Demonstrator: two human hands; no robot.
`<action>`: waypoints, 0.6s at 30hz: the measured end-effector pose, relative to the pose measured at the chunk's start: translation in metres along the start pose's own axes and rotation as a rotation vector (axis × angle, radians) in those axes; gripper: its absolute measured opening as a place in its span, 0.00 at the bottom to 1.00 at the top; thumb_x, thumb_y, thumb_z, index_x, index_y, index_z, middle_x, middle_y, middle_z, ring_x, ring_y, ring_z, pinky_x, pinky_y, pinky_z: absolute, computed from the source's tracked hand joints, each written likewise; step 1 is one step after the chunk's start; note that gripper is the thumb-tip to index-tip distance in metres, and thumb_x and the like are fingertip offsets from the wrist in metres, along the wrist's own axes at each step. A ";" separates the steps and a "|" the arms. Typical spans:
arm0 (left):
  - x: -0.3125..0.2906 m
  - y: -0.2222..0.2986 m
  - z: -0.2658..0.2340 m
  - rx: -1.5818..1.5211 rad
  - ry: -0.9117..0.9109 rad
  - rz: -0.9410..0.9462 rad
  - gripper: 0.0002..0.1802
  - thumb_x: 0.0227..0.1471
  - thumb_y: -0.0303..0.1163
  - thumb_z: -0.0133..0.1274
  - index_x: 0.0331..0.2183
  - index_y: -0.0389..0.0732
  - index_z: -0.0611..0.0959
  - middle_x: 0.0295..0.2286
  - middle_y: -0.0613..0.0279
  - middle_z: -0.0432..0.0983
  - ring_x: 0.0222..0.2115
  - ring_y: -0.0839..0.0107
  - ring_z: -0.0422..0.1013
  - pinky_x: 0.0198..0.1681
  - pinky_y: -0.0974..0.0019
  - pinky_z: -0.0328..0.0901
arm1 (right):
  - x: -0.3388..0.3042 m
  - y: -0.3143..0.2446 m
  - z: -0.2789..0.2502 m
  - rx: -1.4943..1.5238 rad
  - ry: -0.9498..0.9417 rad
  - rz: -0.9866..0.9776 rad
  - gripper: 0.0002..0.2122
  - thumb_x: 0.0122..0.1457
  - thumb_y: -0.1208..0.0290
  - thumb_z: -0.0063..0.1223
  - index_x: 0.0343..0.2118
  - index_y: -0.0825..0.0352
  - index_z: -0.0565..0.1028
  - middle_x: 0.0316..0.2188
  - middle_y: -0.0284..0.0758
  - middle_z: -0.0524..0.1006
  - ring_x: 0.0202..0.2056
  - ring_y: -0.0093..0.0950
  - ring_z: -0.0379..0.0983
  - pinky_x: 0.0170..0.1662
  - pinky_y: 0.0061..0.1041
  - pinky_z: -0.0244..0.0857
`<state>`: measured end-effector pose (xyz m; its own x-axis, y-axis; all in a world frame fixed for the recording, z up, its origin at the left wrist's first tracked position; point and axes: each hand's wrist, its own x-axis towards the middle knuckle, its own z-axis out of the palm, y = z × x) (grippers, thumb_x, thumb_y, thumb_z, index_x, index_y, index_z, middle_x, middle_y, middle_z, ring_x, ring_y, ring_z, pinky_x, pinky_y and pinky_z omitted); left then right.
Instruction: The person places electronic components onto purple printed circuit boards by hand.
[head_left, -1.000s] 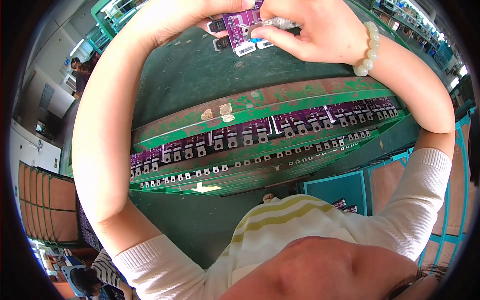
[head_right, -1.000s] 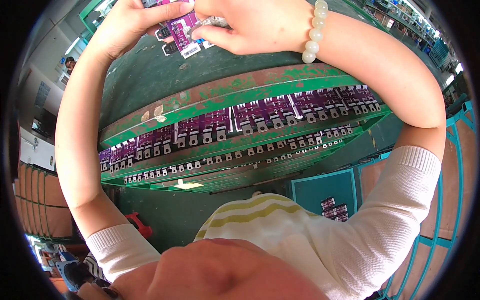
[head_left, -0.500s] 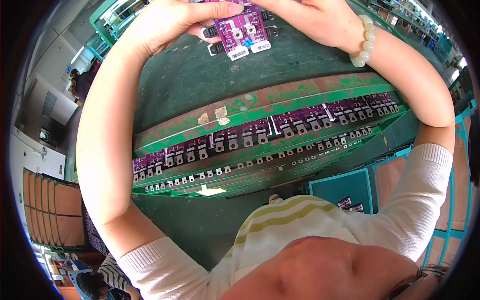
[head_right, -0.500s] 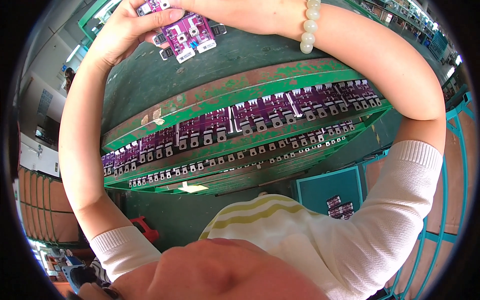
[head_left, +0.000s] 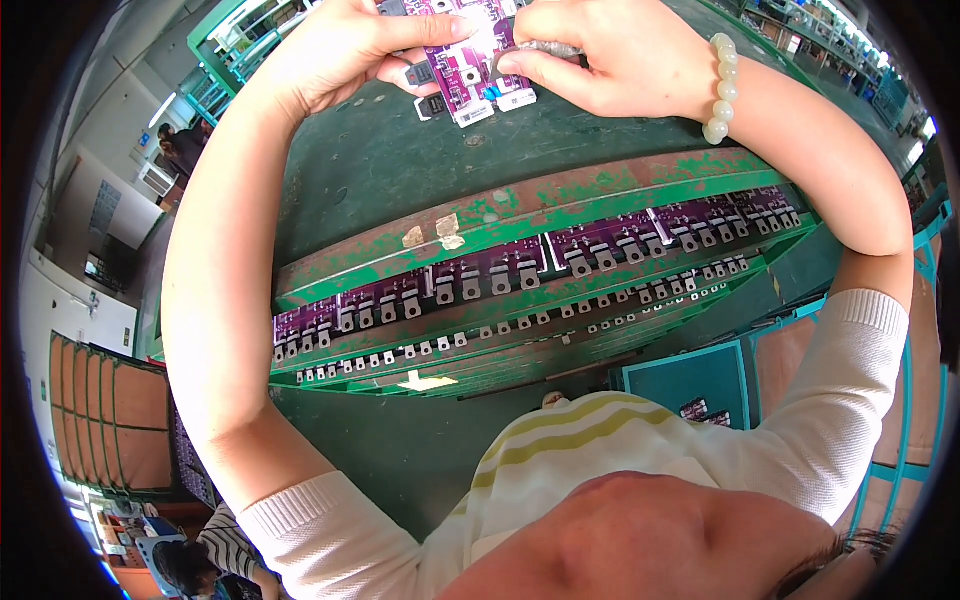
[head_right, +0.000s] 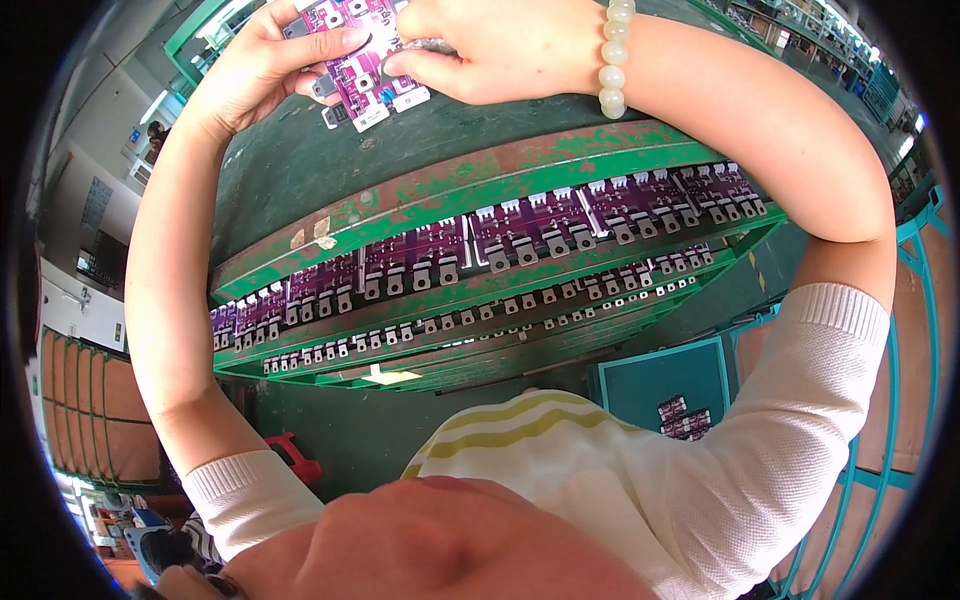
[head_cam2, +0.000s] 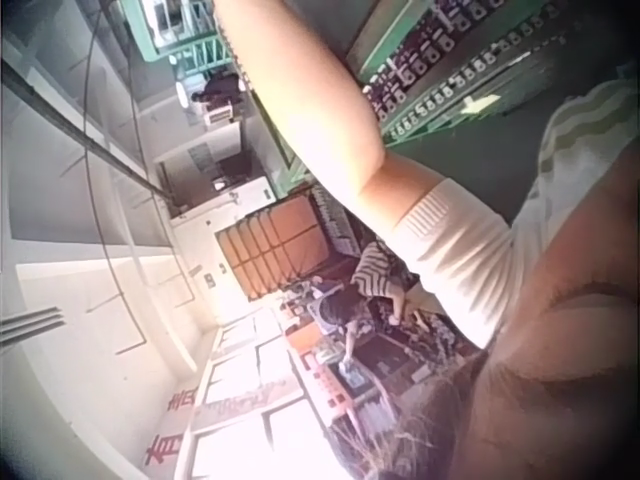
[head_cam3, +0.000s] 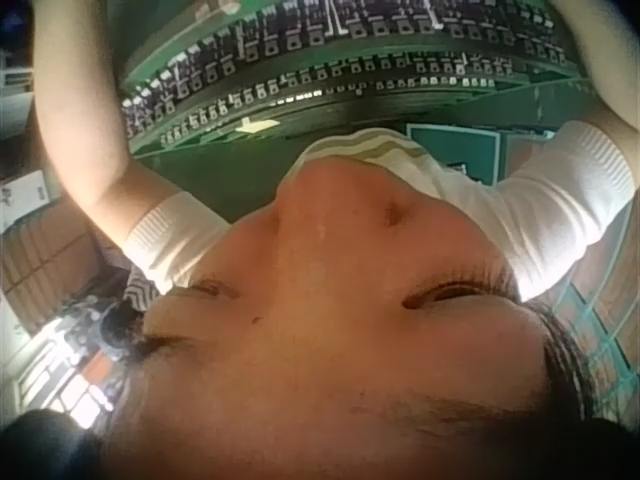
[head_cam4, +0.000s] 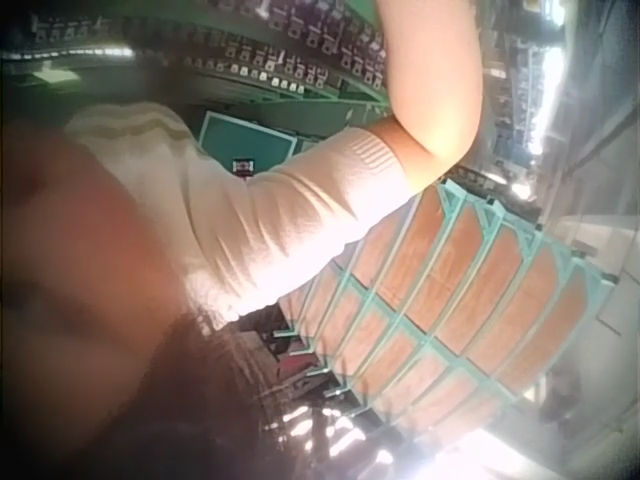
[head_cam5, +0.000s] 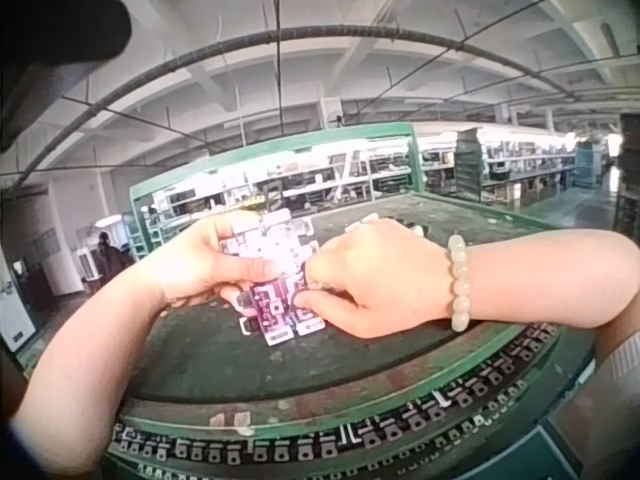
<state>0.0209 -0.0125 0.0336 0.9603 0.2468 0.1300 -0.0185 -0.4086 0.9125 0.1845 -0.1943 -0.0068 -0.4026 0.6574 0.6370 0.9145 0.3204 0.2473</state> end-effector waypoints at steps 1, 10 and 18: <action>0.000 0.000 0.000 0.000 0.000 0.000 0.24 0.55 0.20 0.62 0.54 0.36 0.77 0.38 0.57 0.82 0.31 0.73 0.81 0.31 0.70 0.81 | 0.000 0.001 0.001 0.000 0.000 0.000 0.13 0.59 0.66 0.58 0.21 0.67 0.73 0.18 0.43 0.75 0.22 0.46 0.75 0.27 0.42 0.69; 0.000 -0.001 -0.001 -0.003 0.003 0.021 0.25 0.54 0.20 0.63 0.53 0.36 0.78 0.38 0.59 0.82 0.32 0.73 0.80 0.31 0.70 0.80 | 0.001 0.001 0.000 0.023 0.032 0.070 0.14 0.60 0.67 0.57 0.20 0.68 0.72 0.16 0.44 0.74 0.21 0.45 0.75 0.26 0.41 0.68; -0.003 0.007 0.005 0.084 -0.011 0.054 0.20 0.52 0.20 0.65 0.48 0.37 0.81 0.36 0.61 0.82 0.32 0.75 0.79 0.31 0.73 0.78 | 0.004 0.005 0.005 0.068 0.360 -0.203 0.12 0.59 0.70 0.58 0.20 0.68 0.72 0.15 0.42 0.72 0.19 0.43 0.73 0.23 0.37 0.65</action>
<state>0.0196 -0.0206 0.0374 0.9616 0.2127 0.1733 -0.0475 -0.4930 0.8687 0.1870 -0.1867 -0.0069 -0.5231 0.2994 0.7979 0.8083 0.4711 0.3531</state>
